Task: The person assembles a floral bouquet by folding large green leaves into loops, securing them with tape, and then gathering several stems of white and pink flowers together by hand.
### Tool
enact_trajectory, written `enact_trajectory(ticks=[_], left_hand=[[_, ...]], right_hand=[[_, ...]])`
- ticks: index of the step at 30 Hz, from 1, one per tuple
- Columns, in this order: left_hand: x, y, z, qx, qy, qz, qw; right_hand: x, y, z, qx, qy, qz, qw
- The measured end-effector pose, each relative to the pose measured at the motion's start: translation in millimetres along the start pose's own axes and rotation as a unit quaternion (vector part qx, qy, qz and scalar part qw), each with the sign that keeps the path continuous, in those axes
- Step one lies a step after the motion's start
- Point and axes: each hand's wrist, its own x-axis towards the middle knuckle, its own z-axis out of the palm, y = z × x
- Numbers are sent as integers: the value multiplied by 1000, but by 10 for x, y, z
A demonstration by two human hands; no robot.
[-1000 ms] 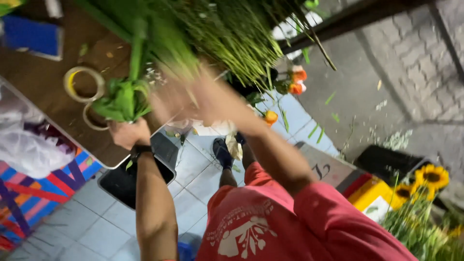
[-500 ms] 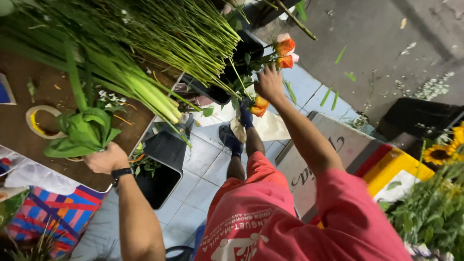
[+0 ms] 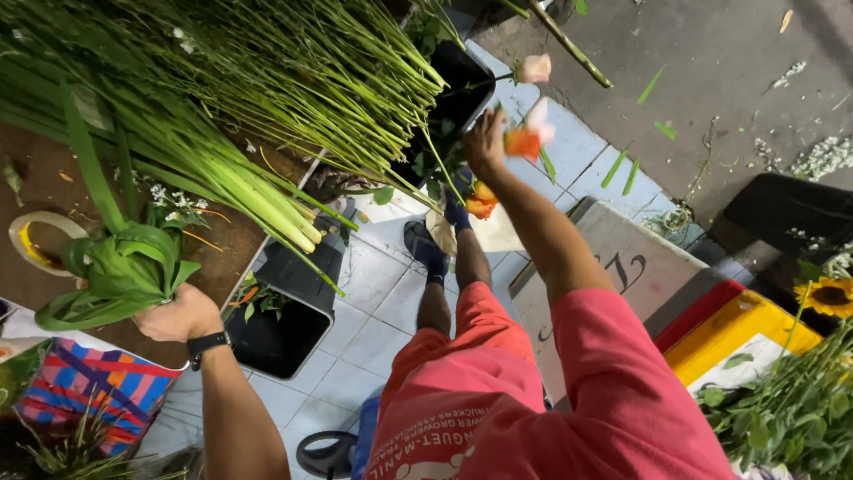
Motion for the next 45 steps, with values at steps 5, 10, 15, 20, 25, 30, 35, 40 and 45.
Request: enact_trajectory(ticks=[5, 10, 15, 20, 25, 30, 35, 40, 45], left_hand=[[-14, -54, 10, 11, -12, -16, 1000], [-14, -49, -25, 8, -12, 7, 1000], [-141, -394, 42, 81, -87, -48, 992], [-87, -313, 145, 30, -42, -53, 997], [-21, -35, 6, -7, -18, -34, 999], [-33, -81, 18, -28, -20, -21, 999], [-1, -9, -29, 0, -25, -28, 999], [-2, -29, 8, -20, -30, -35, 999], [-23, -33, -2, -29, -30, -25, 999]], right_hand=[[-332, -254, -277, 207, -42, -23, 977], [-212, -703, 281, 294, -16, -17, 955], [-402, -293, 562, 323, 132, -57, 935], [-118, 1014, -230, 201, -99, -96, 970], [-151, 951, -277, 247, -163, -128, 947], [-671, 424, -417, 289, -156, -164, 930], [-161, -346, 855, 829, -310, -15, 465], [-360, 54, 190, 922, -150, 211, 288], [-77, 87, 65, 947, -126, 256, 147]])
